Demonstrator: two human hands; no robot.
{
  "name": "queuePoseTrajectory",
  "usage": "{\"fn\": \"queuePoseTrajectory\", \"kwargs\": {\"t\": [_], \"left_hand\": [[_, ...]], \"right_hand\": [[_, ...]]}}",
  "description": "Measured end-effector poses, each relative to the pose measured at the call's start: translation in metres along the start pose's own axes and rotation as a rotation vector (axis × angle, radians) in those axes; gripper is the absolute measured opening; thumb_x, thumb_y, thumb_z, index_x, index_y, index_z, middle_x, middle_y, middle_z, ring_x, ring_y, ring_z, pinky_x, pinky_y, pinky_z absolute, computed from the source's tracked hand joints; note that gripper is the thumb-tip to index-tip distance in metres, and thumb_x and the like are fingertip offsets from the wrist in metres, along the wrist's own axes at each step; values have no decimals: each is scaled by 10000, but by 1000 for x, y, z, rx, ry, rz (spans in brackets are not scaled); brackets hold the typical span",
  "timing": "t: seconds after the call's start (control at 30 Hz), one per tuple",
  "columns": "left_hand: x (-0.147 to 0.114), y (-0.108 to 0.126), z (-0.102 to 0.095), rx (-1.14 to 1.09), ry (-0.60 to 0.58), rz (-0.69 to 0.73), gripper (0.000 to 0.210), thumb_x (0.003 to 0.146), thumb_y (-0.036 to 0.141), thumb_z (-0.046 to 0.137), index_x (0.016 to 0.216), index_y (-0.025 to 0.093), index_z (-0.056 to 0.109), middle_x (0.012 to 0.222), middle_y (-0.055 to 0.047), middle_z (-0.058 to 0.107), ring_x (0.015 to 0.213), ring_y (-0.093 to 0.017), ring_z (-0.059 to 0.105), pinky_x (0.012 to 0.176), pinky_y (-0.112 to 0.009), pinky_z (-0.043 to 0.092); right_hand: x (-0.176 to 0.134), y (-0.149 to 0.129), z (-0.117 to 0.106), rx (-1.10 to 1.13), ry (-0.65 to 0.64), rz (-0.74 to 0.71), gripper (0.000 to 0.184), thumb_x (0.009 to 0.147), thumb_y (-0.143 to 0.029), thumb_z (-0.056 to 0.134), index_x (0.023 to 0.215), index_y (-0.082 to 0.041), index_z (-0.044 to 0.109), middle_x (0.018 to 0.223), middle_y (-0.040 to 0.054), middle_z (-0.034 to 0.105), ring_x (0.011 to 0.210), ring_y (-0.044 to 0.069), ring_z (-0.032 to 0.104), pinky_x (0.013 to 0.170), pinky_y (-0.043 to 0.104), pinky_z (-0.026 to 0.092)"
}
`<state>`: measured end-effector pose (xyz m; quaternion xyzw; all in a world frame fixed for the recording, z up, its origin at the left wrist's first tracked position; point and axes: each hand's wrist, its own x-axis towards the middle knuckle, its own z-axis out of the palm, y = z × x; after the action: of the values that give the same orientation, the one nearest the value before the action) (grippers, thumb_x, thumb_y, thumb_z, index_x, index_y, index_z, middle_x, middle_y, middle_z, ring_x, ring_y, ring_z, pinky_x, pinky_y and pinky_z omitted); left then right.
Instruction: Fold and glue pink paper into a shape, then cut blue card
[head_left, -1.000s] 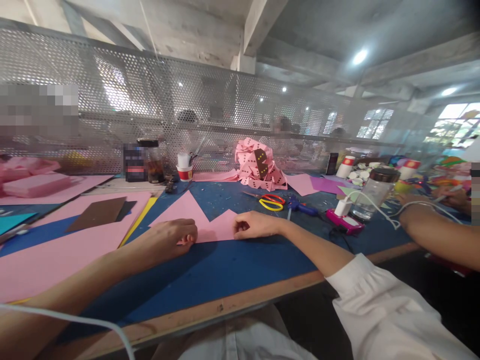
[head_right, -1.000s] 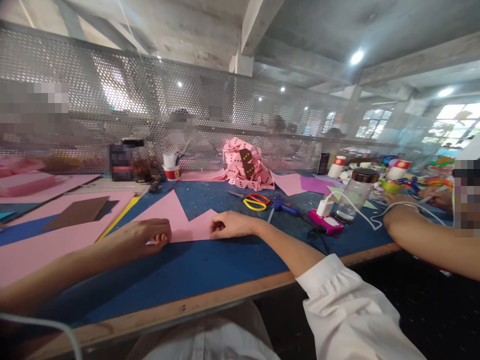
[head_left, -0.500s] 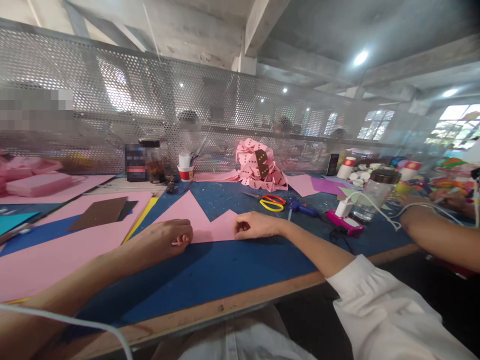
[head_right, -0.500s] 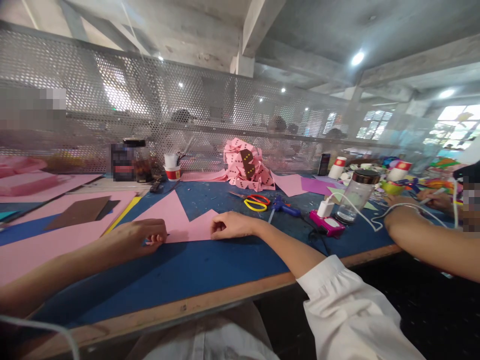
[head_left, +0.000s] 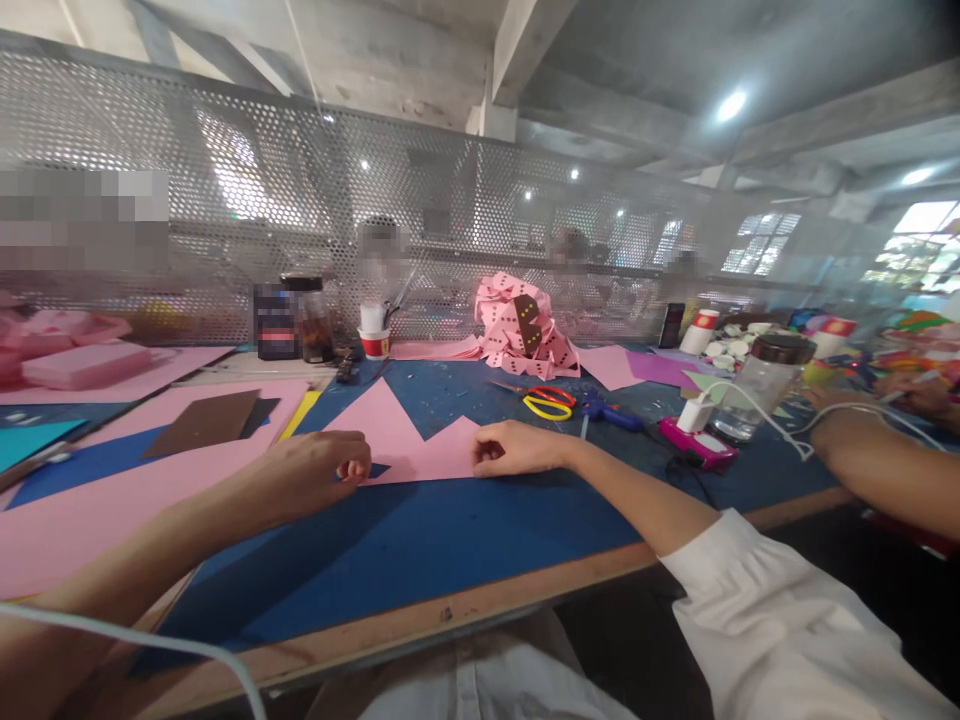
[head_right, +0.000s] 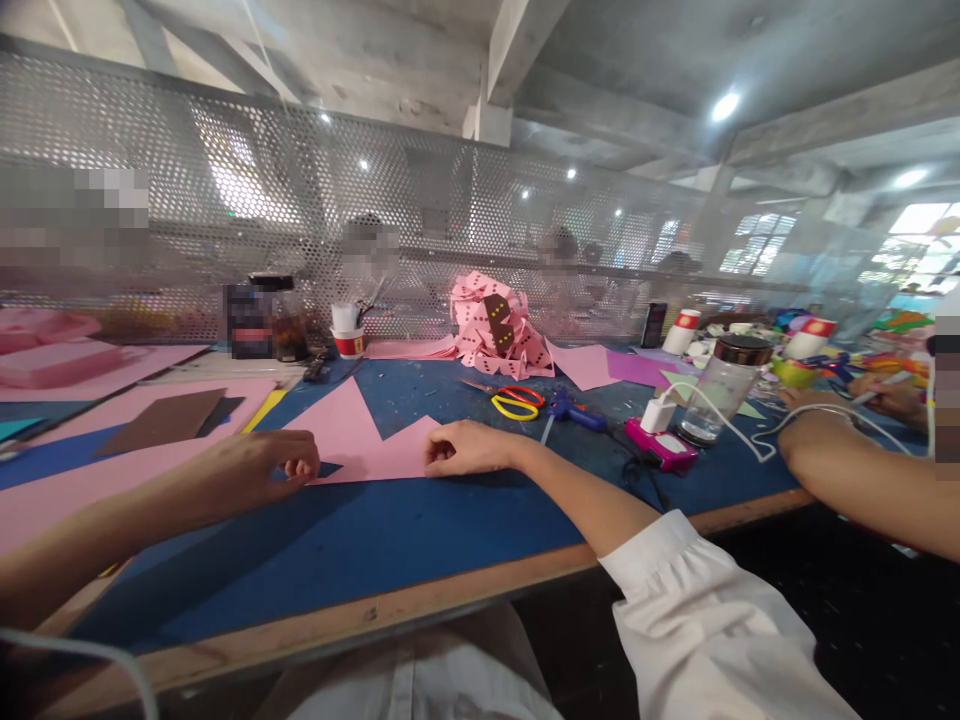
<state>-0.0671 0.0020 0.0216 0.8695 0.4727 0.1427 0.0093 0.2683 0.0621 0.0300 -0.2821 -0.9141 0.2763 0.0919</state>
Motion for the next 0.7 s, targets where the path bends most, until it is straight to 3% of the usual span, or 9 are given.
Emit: {"fn": "queuePoseTrajectory", "kwargs": {"t": [0.13, 0.3, 0.7], "left_hand": [[6, 16, 1, -26, 44, 18, 188, 924, 314, 514, 887, 224, 675, 914, -36, 714, 812, -198, 665, 738, -286, 483], [19, 41, 15, -64, 12, 147, 217, 989, 341, 499, 989, 228, 685, 1009, -43, 694, 915, -193, 659, 798, -281, 489], [17, 46, 25, 20, 99, 247, 290, 1049, 294, 415, 985, 199, 681, 934, -47, 668, 861, -170, 637, 770, -273, 476]], "right_hand": [[0, 0, 0, -2, 4, -11, 120, 853, -260, 691, 914, -157, 704, 837, 9, 672, 748, 128, 587, 674, 219, 432], [1, 2, 1, -17, 12, -21, 102, 850, -250, 690, 902, -163, 707, 836, 5, 674, 741, 125, 580, 669, 219, 422], [-2, -8, 4, -100, 59, -81, 110, 850, -255, 711, 920, -171, 708, 930, 38, 704, 797, 150, 617, 709, 249, 435]]}}
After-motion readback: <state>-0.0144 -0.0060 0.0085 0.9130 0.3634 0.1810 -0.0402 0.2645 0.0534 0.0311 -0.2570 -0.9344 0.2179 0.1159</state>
